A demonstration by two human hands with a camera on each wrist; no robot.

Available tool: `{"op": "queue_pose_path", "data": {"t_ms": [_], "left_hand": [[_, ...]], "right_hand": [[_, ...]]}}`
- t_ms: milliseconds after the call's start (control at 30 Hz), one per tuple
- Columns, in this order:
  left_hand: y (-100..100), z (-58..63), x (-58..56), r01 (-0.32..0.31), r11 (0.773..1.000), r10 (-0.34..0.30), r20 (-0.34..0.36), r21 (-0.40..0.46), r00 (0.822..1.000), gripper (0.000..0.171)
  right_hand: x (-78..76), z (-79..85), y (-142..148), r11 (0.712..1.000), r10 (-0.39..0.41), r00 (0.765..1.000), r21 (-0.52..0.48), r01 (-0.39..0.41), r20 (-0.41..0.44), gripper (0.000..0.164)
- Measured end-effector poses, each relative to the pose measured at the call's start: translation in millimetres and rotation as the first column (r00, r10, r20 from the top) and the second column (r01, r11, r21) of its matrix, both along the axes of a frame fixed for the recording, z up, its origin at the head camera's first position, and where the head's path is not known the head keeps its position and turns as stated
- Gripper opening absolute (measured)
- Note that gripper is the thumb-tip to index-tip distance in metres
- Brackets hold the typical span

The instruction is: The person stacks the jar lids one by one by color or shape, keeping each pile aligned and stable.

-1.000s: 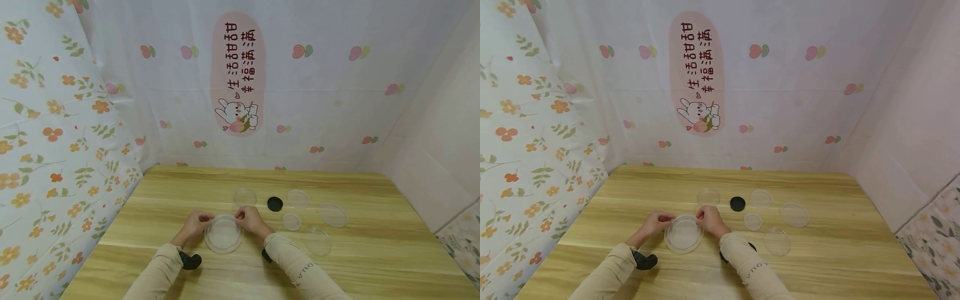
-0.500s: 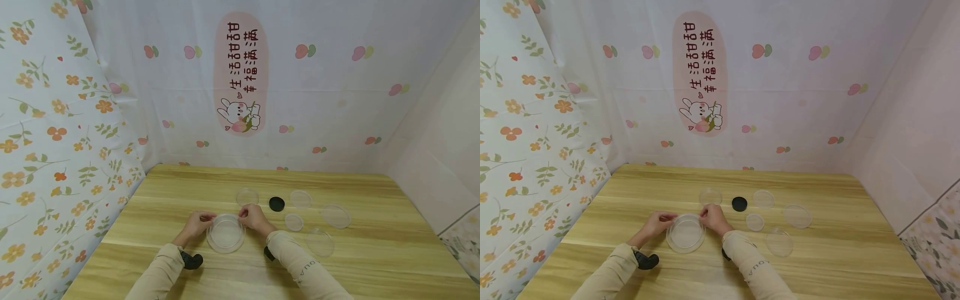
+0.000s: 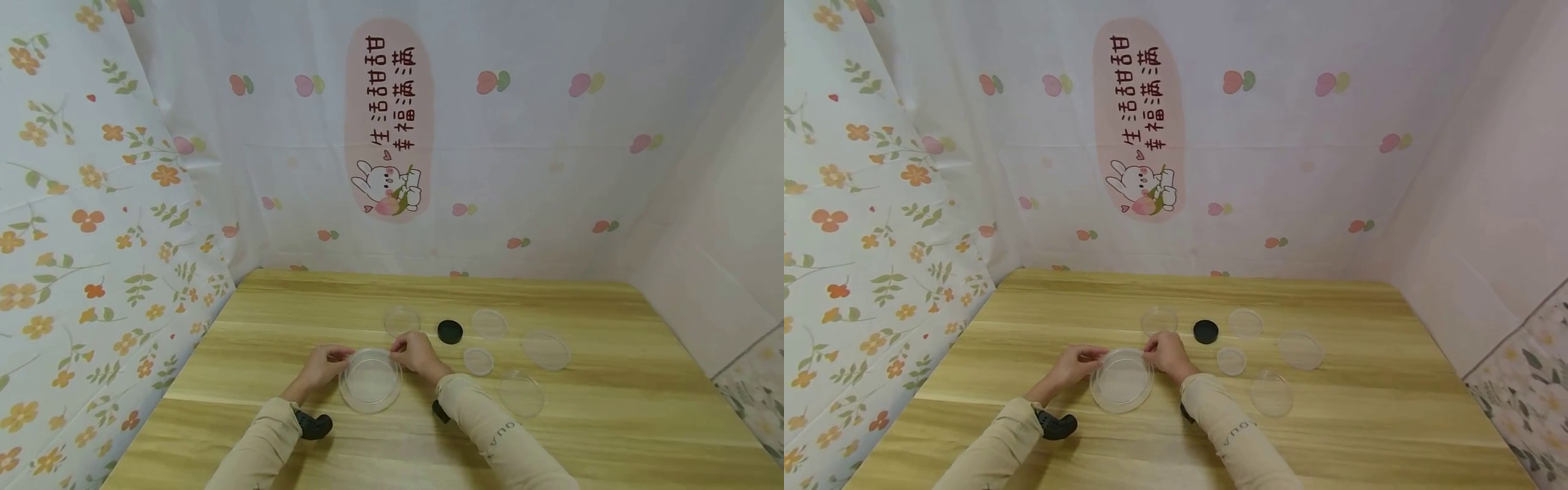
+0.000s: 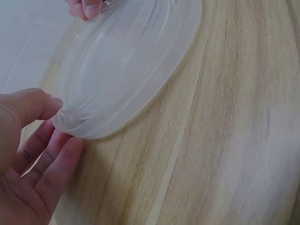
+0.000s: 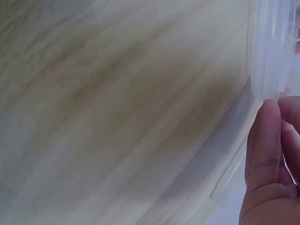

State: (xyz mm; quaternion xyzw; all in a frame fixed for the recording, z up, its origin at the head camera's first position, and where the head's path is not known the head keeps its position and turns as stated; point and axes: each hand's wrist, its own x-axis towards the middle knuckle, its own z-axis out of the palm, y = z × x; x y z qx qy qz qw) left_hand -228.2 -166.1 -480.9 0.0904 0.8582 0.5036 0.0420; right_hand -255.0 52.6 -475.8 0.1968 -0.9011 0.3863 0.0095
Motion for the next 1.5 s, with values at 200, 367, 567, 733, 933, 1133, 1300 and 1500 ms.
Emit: {"op": "queue_pose_path", "data": {"t_ms": [200,367,567,733,933,1133,1300,1500], "left_hand": [[6.5,0.8,0.2,0.001,1.000,-0.002,0.041,0.029,0.999,0.022],[13.3,0.7,0.1,0.023,0.999,-0.025,0.045,0.047,0.999,0.023],[20.7,-1.6,0.4,0.055,0.996,-0.059,0.051,0.075,0.997,0.023],[24.1,-1.7,3.0,0.038,0.994,-0.043,0.044,0.102,0.998,0.023],[25.4,-3.5,2.5,0.034,0.993,-0.039,0.045,0.116,0.998,0.023],[26.2,-3.9,0.6,0.017,0.992,-0.026,0.068,0.124,0.997,0.026],[28.2,-3.8,-3.4,0.000,0.995,-0.005,0.057,0.102,0.998,0.031],[35.3,1.7,-15.7,-0.051,0.998,0.051,-0.010,0.027,0.999,0.028]], "right_hand": [[-3.0,-1.2,6.1,1.000,-0.008,1.000,0.021,0.008,0.013,0.006],[-3.1,-1.2,14.1,1.000,-0.004,0.999,-0.002,0.004,0.038,0.006],[-0.5,1.0,23.1,1.000,-0.020,0.999,0.005,0.020,0.031,0.005],[0.6,2.1,25.5,1.000,-0.010,0.999,-0.014,0.011,0.032,0.004],[1.1,1.0,27.0,1.000,-0.025,0.999,-0.006,0.025,0.029,0.004],[3.5,4.4,29.0,1.000,-0.015,0.997,-0.025,0.017,0.075,0.006],[-0.7,5.4,32.4,0.997,-0.049,0.991,-0.059,0.056,0.124,0.008],[-14.1,9.2,37.5,0.994,-0.088,0.992,-0.060,0.094,0.086,0.011]]}}
